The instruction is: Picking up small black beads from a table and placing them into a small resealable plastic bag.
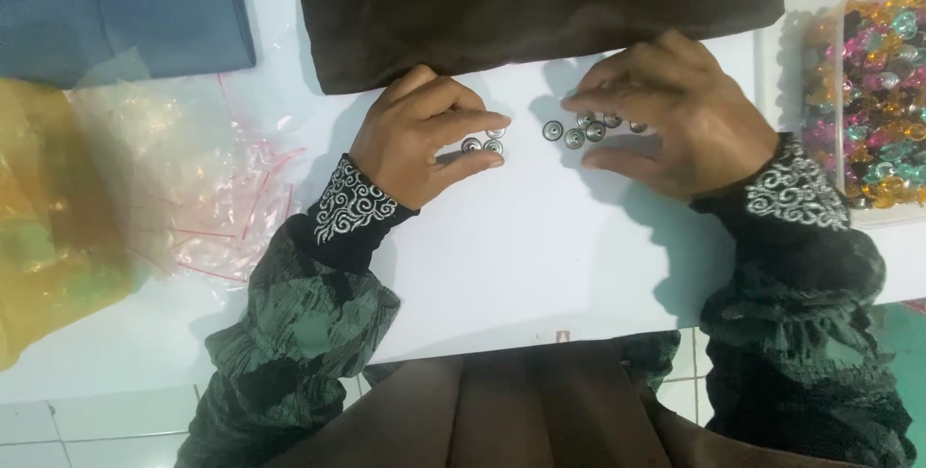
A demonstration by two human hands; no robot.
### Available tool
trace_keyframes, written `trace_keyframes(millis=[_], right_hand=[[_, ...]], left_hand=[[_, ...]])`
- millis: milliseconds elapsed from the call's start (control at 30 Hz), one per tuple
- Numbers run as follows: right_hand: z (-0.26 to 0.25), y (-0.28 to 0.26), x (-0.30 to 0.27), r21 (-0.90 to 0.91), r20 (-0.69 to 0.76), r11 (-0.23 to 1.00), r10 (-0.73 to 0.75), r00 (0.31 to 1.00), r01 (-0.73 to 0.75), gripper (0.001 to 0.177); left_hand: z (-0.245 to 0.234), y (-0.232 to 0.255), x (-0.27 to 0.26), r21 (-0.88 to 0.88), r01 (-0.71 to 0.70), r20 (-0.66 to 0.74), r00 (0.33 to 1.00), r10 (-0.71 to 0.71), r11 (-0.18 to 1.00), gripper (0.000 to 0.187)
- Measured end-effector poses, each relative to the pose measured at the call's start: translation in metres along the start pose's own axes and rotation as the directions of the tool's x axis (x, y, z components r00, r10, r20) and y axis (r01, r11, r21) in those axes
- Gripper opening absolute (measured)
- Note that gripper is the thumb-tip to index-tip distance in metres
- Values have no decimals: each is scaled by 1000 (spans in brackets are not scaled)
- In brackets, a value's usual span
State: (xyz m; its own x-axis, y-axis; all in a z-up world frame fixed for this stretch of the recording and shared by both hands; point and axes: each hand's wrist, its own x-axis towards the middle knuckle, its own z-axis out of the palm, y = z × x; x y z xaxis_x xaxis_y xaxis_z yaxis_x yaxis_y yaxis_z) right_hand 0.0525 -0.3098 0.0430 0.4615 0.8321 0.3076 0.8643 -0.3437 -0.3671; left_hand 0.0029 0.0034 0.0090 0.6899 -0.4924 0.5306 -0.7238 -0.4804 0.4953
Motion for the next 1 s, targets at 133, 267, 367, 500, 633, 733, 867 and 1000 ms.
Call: trace_keyframes(millis=[133, 267, 367, 500, 633, 733, 867, 1000], right_hand=[[-9, 4, -11, 46, 19, 997, 57, 998, -57, 63], [-15, 8, -18, -28, 146, 982, 191, 971, -189, 70], [-17, 10, -19, -33, 165, 976, 218, 962, -216, 66], [-14, 18, -25, -36, 175, 978, 211, 962, -207, 58], [-12, 12, -22, 5, 179, 963, 263, 948, -269, 51], [-9, 10, -21, 20, 133, 964, 260, 956, -265, 43], [2, 9, -19, 74, 91, 974, 209, 974, -215, 38], [4, -3, -9, 154, 110, 956, 235, 966, -251, 37]], left_hand=[[5, -1, 0, -24, 14, 8, 1000, -14, 1000, 27], [18, 1, 4, -20, -9, -19, 1000, 9, 1000, 28], [30, 7, 10, -11, -16, -9, 1000, 15, 1000, 30], [45, 12, 17, 46, -44, -23, 999, 45, 998, 32], [43, 16, 18, 87, -46, -27, 998, 48, 995, 33], [32, 13, 14, 64, -50, 9, 999, 49, 997, 48], [19, 8, 11, 82, -14, -3, 1000, 15, 996, 54], [17, 7, 9, 92, -31, 13, 999, 30, 995, 55]])
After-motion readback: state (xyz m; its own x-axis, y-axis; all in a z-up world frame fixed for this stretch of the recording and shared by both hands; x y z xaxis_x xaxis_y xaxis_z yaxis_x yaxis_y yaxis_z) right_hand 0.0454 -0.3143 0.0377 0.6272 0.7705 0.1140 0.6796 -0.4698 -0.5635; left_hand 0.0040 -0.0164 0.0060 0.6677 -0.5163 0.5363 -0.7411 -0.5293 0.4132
